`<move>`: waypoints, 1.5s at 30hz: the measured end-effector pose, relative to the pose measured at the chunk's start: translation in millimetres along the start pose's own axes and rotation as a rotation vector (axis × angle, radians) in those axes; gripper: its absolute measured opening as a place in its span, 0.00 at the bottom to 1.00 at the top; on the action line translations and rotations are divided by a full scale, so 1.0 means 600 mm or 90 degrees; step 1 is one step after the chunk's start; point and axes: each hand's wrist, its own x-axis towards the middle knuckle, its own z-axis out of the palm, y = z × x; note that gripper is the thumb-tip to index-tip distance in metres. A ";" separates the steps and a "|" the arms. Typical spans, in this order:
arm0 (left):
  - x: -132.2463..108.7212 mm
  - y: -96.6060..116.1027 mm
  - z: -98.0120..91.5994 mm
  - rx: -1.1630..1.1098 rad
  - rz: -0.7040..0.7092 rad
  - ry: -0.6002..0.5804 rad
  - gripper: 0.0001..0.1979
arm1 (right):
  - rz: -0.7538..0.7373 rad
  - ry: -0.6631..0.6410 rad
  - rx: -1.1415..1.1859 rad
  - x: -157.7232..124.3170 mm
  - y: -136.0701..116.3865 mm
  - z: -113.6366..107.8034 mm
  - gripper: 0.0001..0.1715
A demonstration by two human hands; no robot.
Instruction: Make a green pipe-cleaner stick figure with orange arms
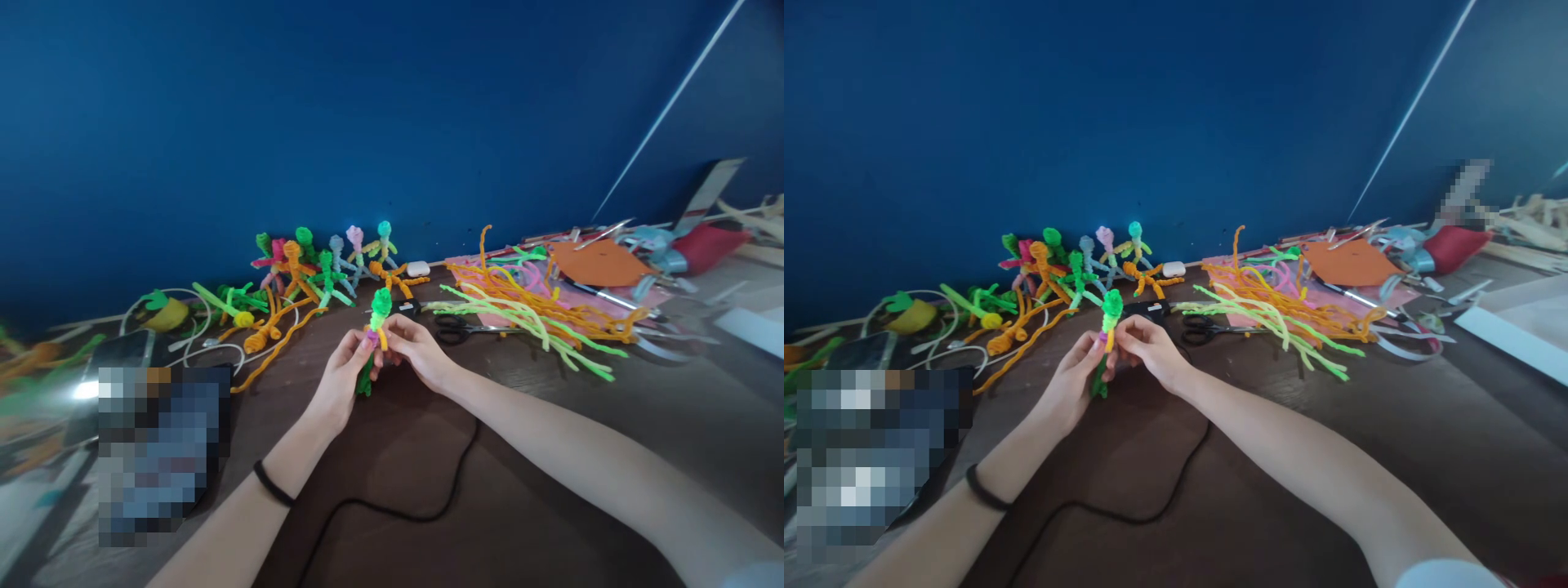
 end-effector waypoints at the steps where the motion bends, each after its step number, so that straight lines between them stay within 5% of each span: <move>1: 0.001 -0.001 -0.001 0.002 0.000 -0.003 0.08 | -0.001 0.004 -0.004 0.000 0.000 0.000 0.15; 28: 0.001 0.010 -0.003 -0.136 -0.097 -0.058 0.07 | -0.008 0.021 -0.023 0.001 -0.004 0.003 0.18; 45: 0.003 0.015 0.001 0.160 0.025 0.053 0.11 | -0.020 0.079 -0.082 0.001 -0.003 0.006 0.17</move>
